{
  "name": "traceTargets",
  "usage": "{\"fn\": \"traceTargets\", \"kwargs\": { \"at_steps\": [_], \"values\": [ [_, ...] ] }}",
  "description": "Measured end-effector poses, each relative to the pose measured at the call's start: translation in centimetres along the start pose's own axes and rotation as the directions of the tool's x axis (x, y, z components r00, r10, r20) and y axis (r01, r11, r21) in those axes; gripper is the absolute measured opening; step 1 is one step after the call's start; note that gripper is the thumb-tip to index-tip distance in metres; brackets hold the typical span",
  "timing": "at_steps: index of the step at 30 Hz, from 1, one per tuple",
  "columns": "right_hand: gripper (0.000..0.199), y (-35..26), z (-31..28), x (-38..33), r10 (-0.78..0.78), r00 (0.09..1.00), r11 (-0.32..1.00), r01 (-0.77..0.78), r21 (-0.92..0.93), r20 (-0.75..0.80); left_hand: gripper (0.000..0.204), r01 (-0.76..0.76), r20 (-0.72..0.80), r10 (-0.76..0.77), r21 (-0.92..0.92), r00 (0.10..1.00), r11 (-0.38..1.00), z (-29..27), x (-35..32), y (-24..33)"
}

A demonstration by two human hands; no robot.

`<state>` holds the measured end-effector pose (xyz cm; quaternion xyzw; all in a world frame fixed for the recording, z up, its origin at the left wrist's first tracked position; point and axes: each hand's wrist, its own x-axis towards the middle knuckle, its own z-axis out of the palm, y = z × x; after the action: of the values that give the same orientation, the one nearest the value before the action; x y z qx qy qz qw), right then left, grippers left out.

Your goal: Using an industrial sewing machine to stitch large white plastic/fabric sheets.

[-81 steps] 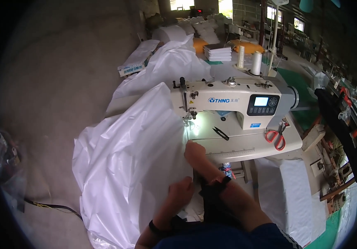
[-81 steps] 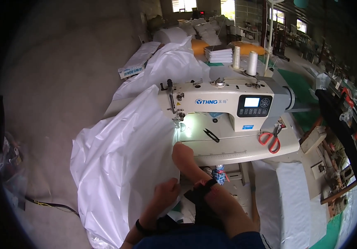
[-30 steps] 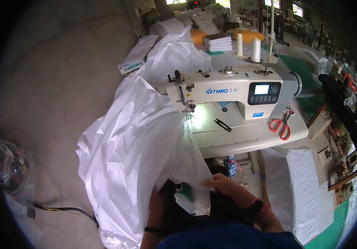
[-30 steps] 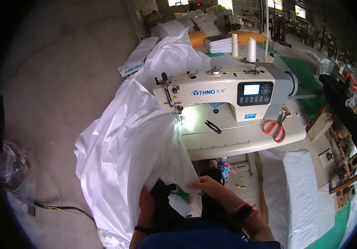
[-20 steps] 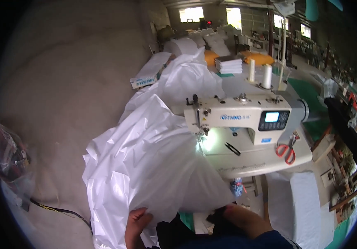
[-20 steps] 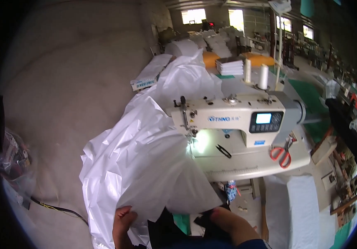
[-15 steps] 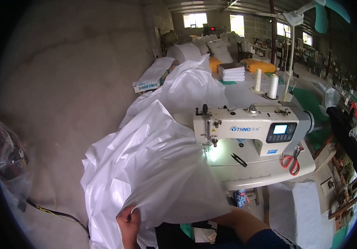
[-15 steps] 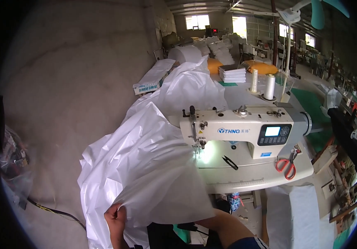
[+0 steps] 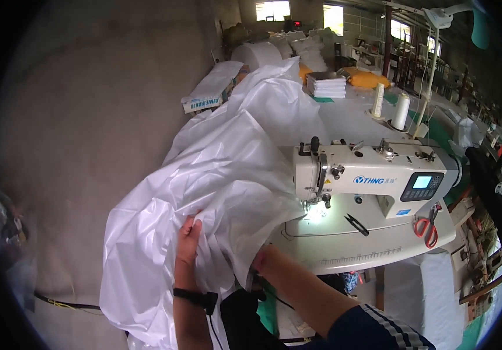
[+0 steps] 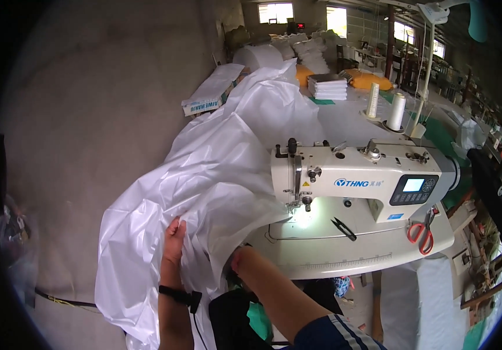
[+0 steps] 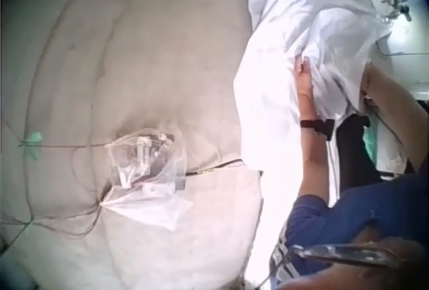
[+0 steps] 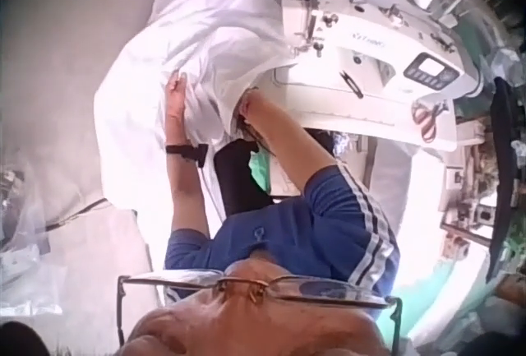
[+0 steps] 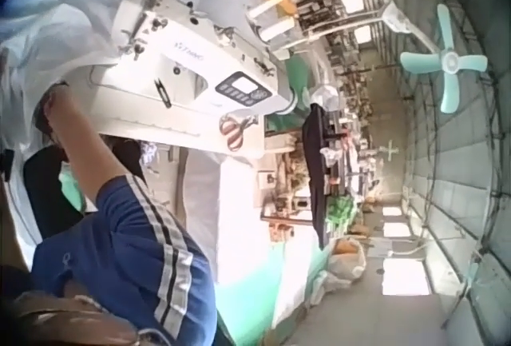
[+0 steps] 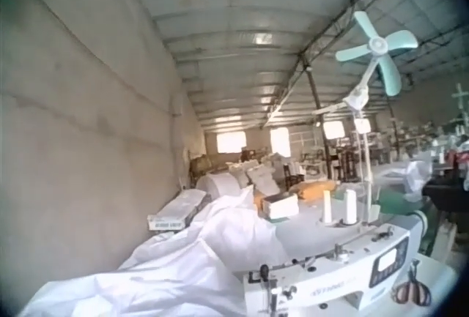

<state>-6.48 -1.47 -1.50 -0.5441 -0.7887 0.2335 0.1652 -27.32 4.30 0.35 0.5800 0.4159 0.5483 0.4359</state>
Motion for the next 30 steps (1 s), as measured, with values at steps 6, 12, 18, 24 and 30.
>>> {"fn": "traceTargets", "kwargs": {
  "at_steps": [6,12,18,24,30],
  "values": [
    [0.035,3.1,0.7,-6.9,-0.132,0.988,0.923,0.091,0.373,0.086,0.016,0.093,-0.002,-0.094,-0.143,0.996,0.985,-7.2,-5.5,3.4],
    [0.034,1.7,-2.8,-21.0,-0.186,0.928,0.794,0.335,0.506,-0.322,0.039,0.095,0.045,-0.111,0.261,0.993,0.961,-8.4,-12.3,12.8],
    [0.035,-0.6,-2.7,-24.8,0.268,0.963,0.359,-0.064,0.931,-0.037,0.045,-0.008,0.187,-0.086,0.453,0.979,0.892,-4.2,-17.6,19.6],
    [0.040,2.6,-0.6,-29.0,0.463,0.828,0.541,-0.547,0.638,0.317,0.036,0.336,-0.176,-0.300,0.242,0.938,0.910,-2.6,-18.9,20.6],
    [0.042,-1.0,-9.0,-30.2,0.232,0.929,0.944,-0.287,0.164,0.289,0.034,0.375,-0.098,-0.365,0.351,0.926,0.858,-1.5,-21.0,21.2]
  ]
}}
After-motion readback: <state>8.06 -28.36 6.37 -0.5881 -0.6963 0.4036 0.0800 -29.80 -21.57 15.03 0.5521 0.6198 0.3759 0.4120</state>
